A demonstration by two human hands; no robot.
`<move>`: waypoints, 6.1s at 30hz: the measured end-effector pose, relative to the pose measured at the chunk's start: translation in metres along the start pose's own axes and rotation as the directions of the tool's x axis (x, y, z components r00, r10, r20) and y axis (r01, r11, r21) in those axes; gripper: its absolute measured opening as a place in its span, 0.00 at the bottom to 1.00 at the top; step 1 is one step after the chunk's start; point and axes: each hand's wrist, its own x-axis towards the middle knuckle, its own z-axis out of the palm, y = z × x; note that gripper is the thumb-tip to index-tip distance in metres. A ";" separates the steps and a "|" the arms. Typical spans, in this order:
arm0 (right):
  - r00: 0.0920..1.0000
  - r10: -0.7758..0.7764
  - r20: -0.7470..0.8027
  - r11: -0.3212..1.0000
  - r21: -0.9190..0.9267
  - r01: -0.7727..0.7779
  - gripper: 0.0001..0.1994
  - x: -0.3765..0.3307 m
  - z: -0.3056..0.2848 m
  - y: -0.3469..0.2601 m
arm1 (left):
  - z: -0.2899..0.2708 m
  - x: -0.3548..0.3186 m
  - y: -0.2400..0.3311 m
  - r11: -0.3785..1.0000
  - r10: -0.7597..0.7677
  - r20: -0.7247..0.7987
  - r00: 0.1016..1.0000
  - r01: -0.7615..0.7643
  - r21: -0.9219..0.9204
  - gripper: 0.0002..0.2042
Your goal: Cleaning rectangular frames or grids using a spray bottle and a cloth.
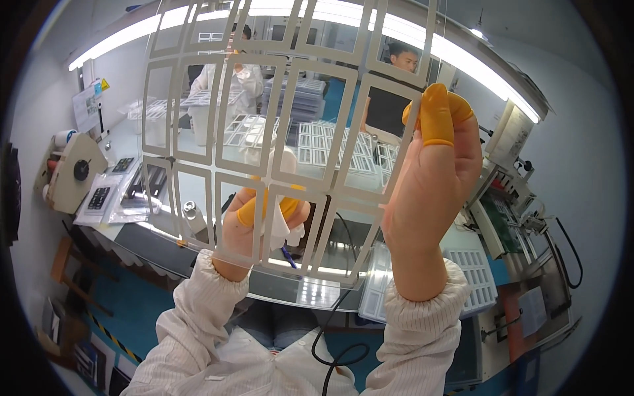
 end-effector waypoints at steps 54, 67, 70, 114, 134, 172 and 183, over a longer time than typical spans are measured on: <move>0.977 -0.085 0.196 0.994 -0.044 0.095 0.08 -0.074 -0.051 0.025 | -0.102 -0.138 0.072 0.917 0.279 -0.691 0.666 0.029 0.399 0.15; 0.975 -0.026 0.219 1.000 0.014 0.023 0.09 -0.065 -0.070 0.036 | -0.070 -0.111 0.084 0.906 0.181 -0.514 0.839 0.060 0.418 0.14; 0.972 0.013 0.233 0.998 0.053 -0.026 0.09 -0.066 -0.073 0.039 | -0.054 -0.076 0.093 0.931 0.092 -0.370 0.924 0.053 0.361 0.18; 0.979 0.083 0.184 0.996 -0.028 -0.079 0.09 -0.059 -0.086 0.024 | -0.008 0.006 0.205 0.515 0.550 -0.060 0.833 -0.283 0.809 0.17; 0.964 -0.038 0.262 0.992 -0.106 0.068 0.11 -0.068 -0.080 0.008 | 0.082 -0.020 0.076 -0.573 -0.003 0.500 0.866 -0.411 0.709 0.11; 0.952 -0.105 0.286 0.954 -0.241 0.178 0.11 -0.072 -0.082 0.013 | 0.086 0.005 0.097 -0.764 0.160 0.530 0.833 -0.236 0.601 0.15; 0.988 0.035 0.150 0.997 -0.079 -0.023 0.09 -0.042 -0.121 0.029 | 0.066 -0.036 0.138 -0.853 0.293 0.492 0.820 -0.008 0.521 0.13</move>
